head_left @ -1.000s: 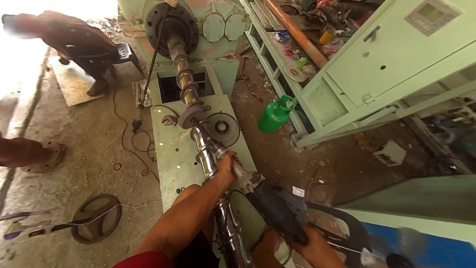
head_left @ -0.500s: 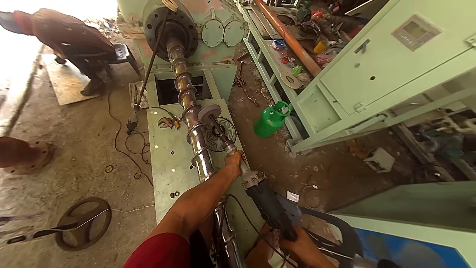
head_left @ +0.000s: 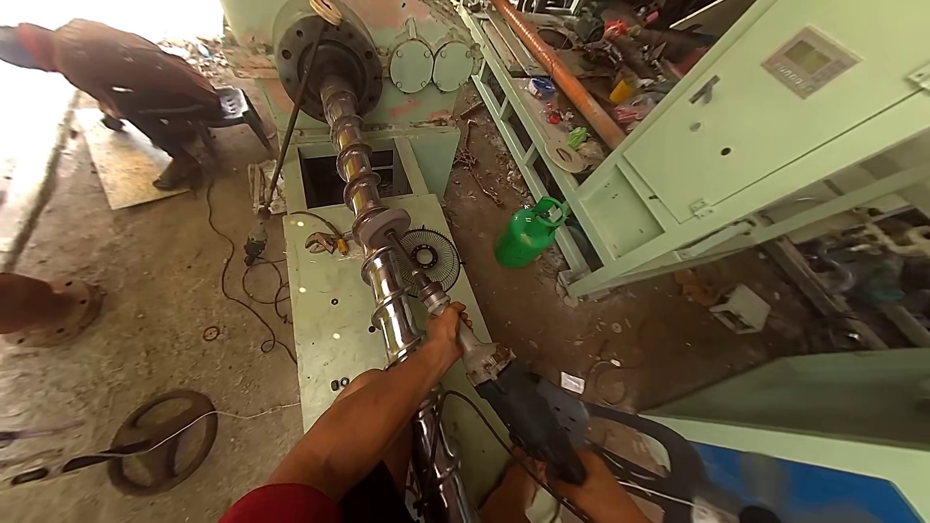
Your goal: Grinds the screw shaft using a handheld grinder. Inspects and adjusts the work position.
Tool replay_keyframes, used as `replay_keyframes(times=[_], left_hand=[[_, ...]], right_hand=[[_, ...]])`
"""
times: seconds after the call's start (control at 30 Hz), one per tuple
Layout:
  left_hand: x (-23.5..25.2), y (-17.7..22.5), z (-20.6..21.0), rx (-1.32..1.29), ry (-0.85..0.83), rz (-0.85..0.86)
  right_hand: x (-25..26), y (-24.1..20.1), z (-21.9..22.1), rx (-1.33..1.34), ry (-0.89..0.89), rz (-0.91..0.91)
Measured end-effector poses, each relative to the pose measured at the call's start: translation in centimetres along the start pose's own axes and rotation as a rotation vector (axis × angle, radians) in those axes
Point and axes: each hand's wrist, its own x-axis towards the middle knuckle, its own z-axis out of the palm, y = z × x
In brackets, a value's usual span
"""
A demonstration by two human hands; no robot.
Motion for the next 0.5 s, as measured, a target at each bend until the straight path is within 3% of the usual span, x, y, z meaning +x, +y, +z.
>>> replay_keyframes(times=[0.5], left_hand=[[-1.3, 0.5, -1.9, -0.029, 0.047, 0.002]], right_hand=[[-0.1, -0.5, 0.2, -0.115, -0.016, -0.014]])
